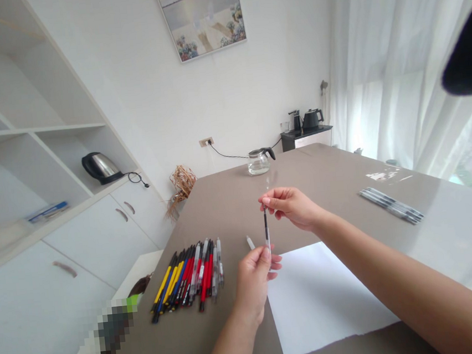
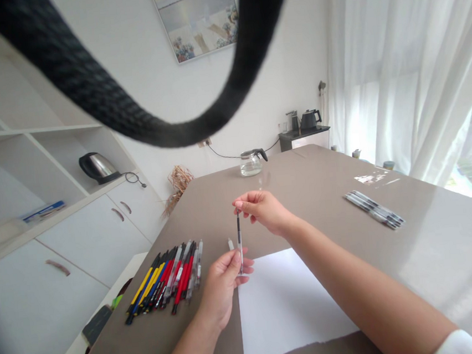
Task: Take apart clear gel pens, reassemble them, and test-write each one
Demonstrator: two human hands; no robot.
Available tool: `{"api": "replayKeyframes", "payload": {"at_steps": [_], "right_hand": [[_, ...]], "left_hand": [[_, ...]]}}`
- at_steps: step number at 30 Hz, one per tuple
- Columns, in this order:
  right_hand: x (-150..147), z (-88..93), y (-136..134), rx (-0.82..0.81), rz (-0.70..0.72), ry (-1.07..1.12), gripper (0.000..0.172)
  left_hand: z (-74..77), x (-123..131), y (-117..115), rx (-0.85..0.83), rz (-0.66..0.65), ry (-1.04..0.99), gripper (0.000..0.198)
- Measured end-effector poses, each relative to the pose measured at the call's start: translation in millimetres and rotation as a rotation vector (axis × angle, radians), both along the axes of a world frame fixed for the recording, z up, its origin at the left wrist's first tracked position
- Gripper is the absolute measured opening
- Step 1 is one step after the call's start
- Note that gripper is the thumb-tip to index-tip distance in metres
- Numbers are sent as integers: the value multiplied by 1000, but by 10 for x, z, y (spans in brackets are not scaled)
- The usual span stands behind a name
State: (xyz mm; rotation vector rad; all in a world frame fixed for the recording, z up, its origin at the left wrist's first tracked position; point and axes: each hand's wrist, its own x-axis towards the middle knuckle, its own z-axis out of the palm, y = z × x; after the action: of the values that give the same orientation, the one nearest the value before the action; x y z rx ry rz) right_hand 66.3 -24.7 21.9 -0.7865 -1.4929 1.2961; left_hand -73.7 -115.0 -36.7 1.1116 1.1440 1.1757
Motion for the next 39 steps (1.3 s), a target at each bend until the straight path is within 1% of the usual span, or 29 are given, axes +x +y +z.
{"api": "replayKeyframes", "payload": {"at_steps": [8,13,16,18,20,24,26,29,33,36,39], "right_hand": [[-63,-68,-31,-14,90,-40,25],[-102,-68,-75,-5,129,-61,25],[-108,-78,-85,3,165,-115,25],[-114,-119,-63,6,175,-194,26],[-136,-194,-10,14,125,-363,26],[-271,-394,135,68,-51,-856,23],[-389,-484,190,87,-95,-968,23],[-591,-585,217,91,-143,-1052,24],[-761,-646,194,87,-153,-1101,15],[-698,-610,193,80,-161,-1061,13],[-450,-482,207,73,-200,-961,16]], "left_hand": [[-19,-11,3,27,43,-2,42],[-19,-21,5,44,66,-9,40],[11,-64,18,77,107,-26,39],[46,-114,36,100,145,-36,39],[82,-171,60,120,194,-45,40],[110,-260,107,149,291,-48,42],[97,-277,122,157,309,-51,43],[72,-279,128,167,302,-44,43],[64,-270,121,169,272,-9,42],[70,-261,109,164,254,6,42],[62,-239,92,142,216,9,42]]}}
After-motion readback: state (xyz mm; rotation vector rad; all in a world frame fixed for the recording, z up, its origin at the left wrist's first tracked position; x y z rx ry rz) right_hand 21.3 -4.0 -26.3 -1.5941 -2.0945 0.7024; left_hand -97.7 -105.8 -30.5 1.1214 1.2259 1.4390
